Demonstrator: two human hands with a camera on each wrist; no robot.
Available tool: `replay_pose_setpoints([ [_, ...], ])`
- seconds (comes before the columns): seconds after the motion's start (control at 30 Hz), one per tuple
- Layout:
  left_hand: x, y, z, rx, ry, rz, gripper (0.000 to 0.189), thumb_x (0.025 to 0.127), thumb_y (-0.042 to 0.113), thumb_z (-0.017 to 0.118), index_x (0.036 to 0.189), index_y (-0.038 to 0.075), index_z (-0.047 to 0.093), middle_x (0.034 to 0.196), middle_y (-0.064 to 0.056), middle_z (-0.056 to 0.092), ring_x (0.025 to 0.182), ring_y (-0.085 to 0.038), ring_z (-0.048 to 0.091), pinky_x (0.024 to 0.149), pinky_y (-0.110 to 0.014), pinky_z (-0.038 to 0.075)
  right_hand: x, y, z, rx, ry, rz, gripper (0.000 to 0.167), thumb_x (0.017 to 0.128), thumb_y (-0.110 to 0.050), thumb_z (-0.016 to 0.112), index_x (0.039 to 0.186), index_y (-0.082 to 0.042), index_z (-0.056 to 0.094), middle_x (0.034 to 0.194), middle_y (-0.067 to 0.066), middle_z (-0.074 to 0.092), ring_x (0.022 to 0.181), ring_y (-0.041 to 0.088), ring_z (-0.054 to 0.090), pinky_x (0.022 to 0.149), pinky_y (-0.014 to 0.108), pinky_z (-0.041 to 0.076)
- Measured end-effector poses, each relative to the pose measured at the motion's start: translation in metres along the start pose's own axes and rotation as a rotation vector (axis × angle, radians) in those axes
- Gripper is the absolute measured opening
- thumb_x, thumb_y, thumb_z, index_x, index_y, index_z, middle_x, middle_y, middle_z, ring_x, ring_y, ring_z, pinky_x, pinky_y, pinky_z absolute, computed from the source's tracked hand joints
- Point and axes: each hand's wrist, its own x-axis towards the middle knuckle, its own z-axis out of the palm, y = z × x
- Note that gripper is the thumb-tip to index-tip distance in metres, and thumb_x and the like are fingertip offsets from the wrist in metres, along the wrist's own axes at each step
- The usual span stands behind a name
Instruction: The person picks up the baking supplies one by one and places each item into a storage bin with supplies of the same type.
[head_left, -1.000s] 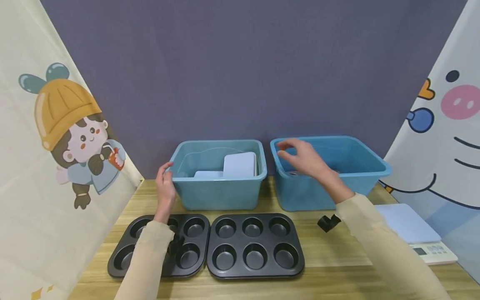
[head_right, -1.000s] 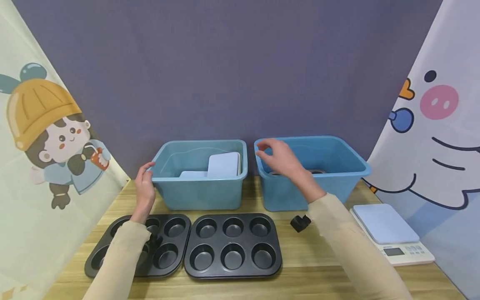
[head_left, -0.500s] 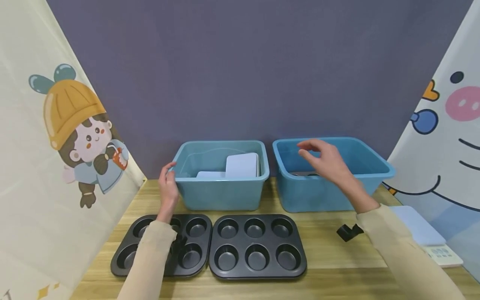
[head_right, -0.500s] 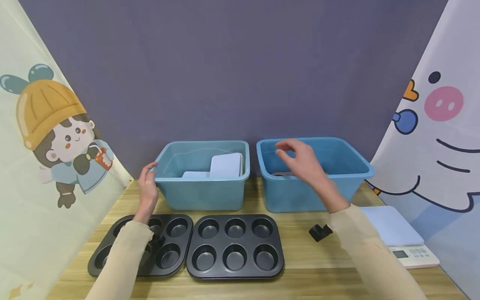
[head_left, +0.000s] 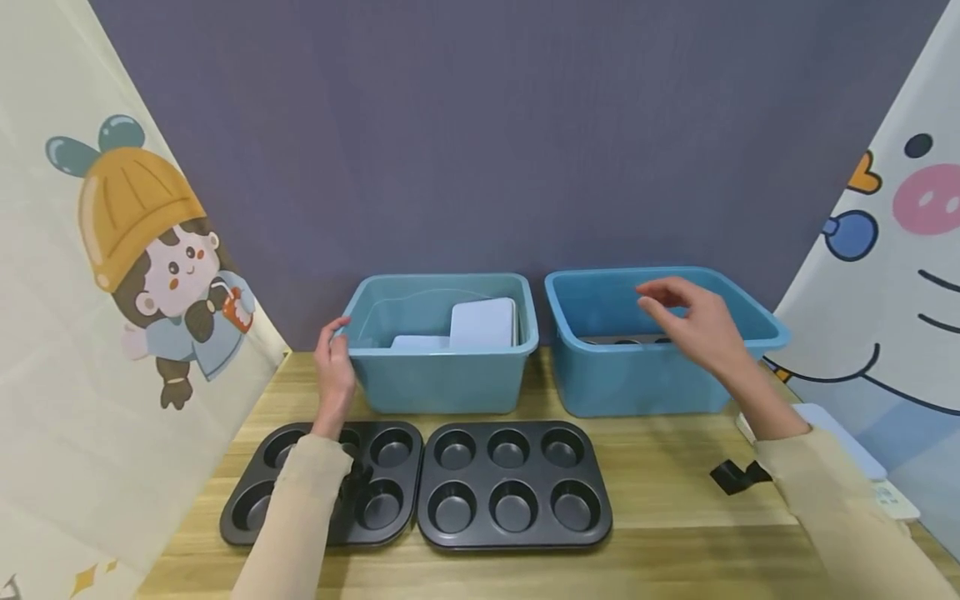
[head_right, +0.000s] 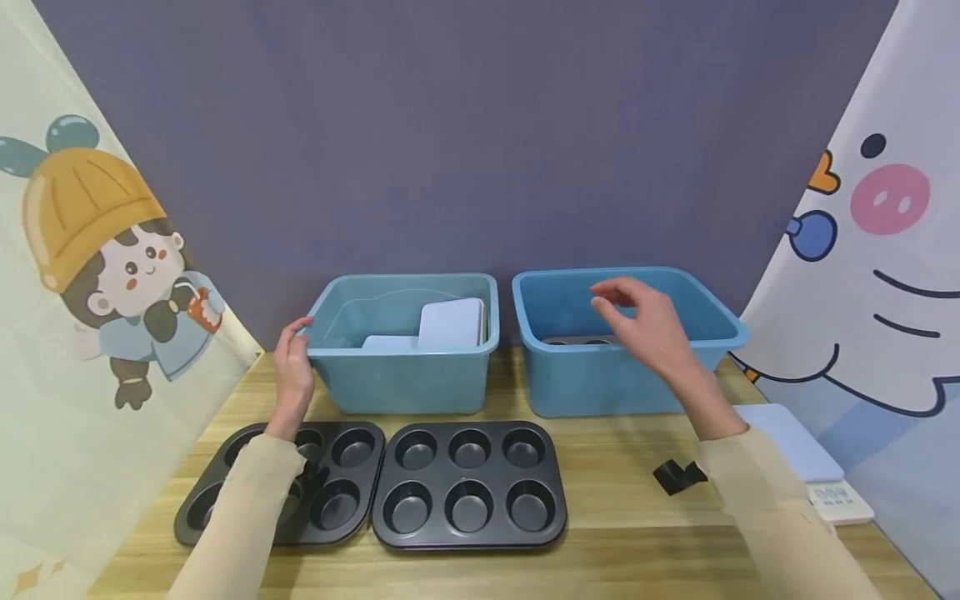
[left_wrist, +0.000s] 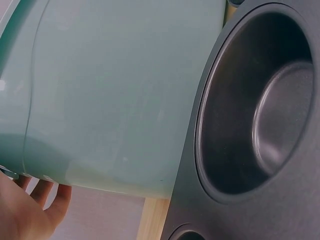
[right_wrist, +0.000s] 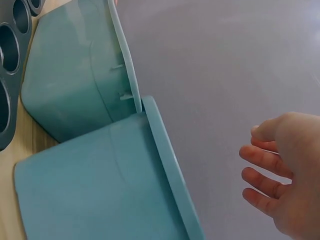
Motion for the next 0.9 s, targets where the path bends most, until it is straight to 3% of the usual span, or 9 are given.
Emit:
replay_pose_setpoints([
  [0.2,0.002,-0.001,0.002,-0.023,0.008,0.017,0.037,0.100,0.009,0.038,0.129,0.002,0.059,0.139,-0.015,0.057,0.121,-0.025,0.049,0.101,-0.033,0.033,-0.015,0.013,-0.008,-0.017,0.028,0.009,0.035,0.101,-0.035,0.057,0.128,-0.014,0.065,0.114,0.005,0.067,0.091,-0.009,0.048,0.074,0.022,0.041],
  [0.4,0.001,-0.001,0.001,-0.012,0.010,0.010,0.037,0.100,0.011,0.038,0.129,0.004,0.059,0.140,-0.014,0.056,0.116,-0.023,0.049,0.097,-0.028,0.032,-0.028,0.022,-0.016,-0.022,0.046,0.024,0.032,0.100,-0.033,0.059,0.127,-0.018,0.066,0.112,0.000,0.065,0.086,-0.004,0.049,0.070,0.016,0.038],
  [0.53,0.001,-0.003,0.004,-0.016,-0.008,-0.009,0.038,0.101,0.011,0.037,0.131,0.004,0.059,0.142,-0.013,0.055,0.113,-0.021,0.048,0.094,-0.024,0.031,-0.038,0.032,-0.024,-0.036,0.073,0.032,0.029,0.099,-0.030,0.062,0.125,-0.019,0.067,0.106,-0.014,0.062,0.082,-0.002,0.049,0.068,0.015,0.037],
  [0.67,0.003,-0.003,0.005,-0.045,-0.034,-0.021,0.039,0.101,0.007,0.036,0.133,-0.001,0.056,0.143,-0.017,0.053,0.119,-0.024,0.047,0.097,-0.026,0.032,-0.046,0.040,-0.029,-0.053,0.096,0.048,0.029,0.098,-0.028,0.063,0.124,-0.016,0.068,0.099,-0.028,0.057,0.078,-0.002,0.047,0.065,0.016,0.036],
  [0.8,0.004,0.000,0.002,-0.050,-0.025,-0.006,0.039,0.101,0.004,0.035,0.133,-0.005,0.055,0.143,-0.021,0.053,0.128,-0.029,0.046,0.103,-0.033,0.032,-0.050,0.045,-0.032,-0.041,0.104,0.047,0.029,0.098,-0.027,0.062,0.123,-0.013,0.068,0.094,-0.031,0.056,0.078,-0.003,0.047,0.066,0.015,0.035],
  [0.9,0.003,-0.001,0.003,-0.029,-0.013,-0.003,0.039,0.102,0.007,0.035,0.133,-0.002,0.056,0.143,-0.018,0.054,0.120,-0.025,0.048,0.100,-0.030,0.033,-0.055,0.050,-0.035,-0.033,0.113,0.034,0.027,0.099,-0.024,0.062,0.122,-0.011,0.068,0.094,-0.031,0.057,0.078,-0.003,0.047,0.067,0.014,0.035],
])
